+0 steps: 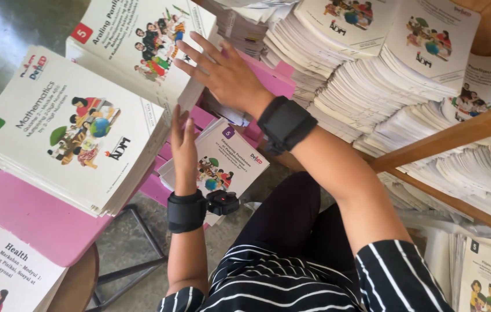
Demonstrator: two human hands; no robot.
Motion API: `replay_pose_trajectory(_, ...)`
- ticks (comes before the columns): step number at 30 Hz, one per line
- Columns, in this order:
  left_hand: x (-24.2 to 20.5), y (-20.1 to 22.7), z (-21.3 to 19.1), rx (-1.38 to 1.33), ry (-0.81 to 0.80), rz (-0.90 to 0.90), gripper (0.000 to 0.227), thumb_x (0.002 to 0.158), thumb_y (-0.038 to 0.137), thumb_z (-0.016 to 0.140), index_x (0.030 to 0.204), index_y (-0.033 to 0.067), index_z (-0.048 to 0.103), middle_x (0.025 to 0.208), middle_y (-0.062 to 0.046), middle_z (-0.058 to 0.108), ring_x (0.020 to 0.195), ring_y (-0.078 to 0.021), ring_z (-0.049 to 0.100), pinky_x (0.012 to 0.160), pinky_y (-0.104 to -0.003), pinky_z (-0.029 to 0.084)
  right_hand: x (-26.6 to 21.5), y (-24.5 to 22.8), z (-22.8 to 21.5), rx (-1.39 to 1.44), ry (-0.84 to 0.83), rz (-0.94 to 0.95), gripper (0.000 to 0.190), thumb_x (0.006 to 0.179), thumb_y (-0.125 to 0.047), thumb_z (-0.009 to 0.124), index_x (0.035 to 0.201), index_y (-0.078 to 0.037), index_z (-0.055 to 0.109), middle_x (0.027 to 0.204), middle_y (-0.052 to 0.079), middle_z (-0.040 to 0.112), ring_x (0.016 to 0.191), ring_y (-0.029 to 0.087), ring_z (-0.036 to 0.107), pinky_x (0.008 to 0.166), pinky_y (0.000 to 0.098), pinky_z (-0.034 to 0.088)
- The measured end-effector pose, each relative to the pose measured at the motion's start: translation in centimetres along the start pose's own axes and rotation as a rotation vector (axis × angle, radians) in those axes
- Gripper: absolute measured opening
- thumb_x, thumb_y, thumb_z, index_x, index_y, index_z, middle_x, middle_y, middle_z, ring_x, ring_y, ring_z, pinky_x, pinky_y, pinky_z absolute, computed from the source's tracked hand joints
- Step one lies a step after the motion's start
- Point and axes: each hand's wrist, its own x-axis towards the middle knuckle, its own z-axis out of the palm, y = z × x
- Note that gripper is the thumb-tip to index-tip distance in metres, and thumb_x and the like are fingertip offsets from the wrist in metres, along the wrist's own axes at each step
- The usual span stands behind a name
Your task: Organizing and sorting educational pamphlets by moving them between shelves, a chair, and a stand.
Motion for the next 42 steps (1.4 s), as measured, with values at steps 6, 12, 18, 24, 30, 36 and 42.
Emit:
replay_pose_trajectory(6,-0.1,0.0,0.5,-0.044,-0.018,-0.043,0.048,0.085,0.023,0.038,0.129,0.0087,0.025,0.123,-0.022,0.040,0.107,-0.0299,0.048,0.081,-0.035,0.044,2.1,-0.2,5.9,-0.045,-0.146,0.070,0.069,0.075,-0.002,0.050,0.132,-0.033,0.027,0.138,-0.005,0.008,0.124,0.023,0.001,0.094,0.0536,0.021)
replay_pose_trajectory(12,-0.3,-0.4,0.3,-0.078,-0.051,-0.107,0.046,0.084,0.025,0.038,0.125,0.0042,0.033,0.128,-0.012,0.038,0.115,-0.0262,0.042,0.086,-0.032,0.039,1.5,-1.3,6.5,0.012,-0.004,0.180,0.053,0.079,-0.011,0.049,0.126,-0.032,0.038,0.134,-0.006,0.025,0.124,0.020,0.008,0.092,0.0501,0.029)
replay_pose_trajectory(18,-0.2,-0.1,0.3,-0.061,-0.034,-0.108,0.045,0.084,0.026,0.039,0.123,0.0039,0.035,0.126,-0.011,0.041,0.110,-0.0225,0.046,0.083,-0.030,0.041,2.0,-1.5,6.9,-0.199,0.163,0.137,0.051,0.079,-0.016,0.055,0.126,-0.022,0.038,0.126,-0.003,0.042,0.118,0.021,0.030,0.070,0.0354,0.041)
replay_pose_trajectory(24,-0.1,-0.1,0.1,-0.085,-0.039,-0.124,0.046,0.084,0.025,0.039,0.125,0.0061,0.034,0.126,-0.011,0.041,0.111,-0.0235,0.046,0.084,-0.031,0.040,2.3,-1.2,6.1,-0.268,0.256,0.067,0.034,0.077,-0.014,0.053,0.111,-0.014,0.054,0.108,-0.001,0.053,0.102,0.019,0.043,0.065,0.0300,0.039)
replay_pose_trajectory(30,-0.2,-0.7,-0.3,-0.108,-0.059,-0.015,0.039,0.091,0.024,0.038,0.128,0.0119,0.033,0.126,-0.018,0.039,0.115,-0.0385,0.037,0.085,-0.048,0.038,2.6,0.5,6.8,-0.154,0.571,-0.088,0.008,0.079,-0.017,0.052,0.079,-0.020,0.059,0.077,-0.004,0.051,0.080,0.018,0.046,0.053,0.0296,0.037)
replay_pose_trajectory(36,-0.2,-1.8,-0.1,-0.157,-0.075,-0.064,0.040,0.091,0.024,0.038,0.128,0.0102,0.034,0.126,-0.018,0.039,0.115,-0.0380,0.037,0.086,-0.049,0.036,3.7,3.6,11.9,0.104,0.340,-0.082,0.007,0.071,-0.030,0.061,0.065,-0.027,0.059,0.076,-0.008,0.046,0.080,0.015,0.046,0.056,0.0237,0.041)
replay_pose_trajectory(42,-0.5,-0.5,-0.3,-0.168,-0.089,-0.073,0.041,0.091,0.027,0.037,0.127,0.0089,0.033,0.125,-0.020,0.039,0.114,-0.0395,0.038,0.087,-0.051,0.035,1.5,4.0,5.1,0.004,0.358,-0.105,0.016,0.084,-0.032,0.048,0.069,-0.026,0.053,0.087,-0.011,0.052,0.102,0.010,0.041,0.074,0.0307,0.032)
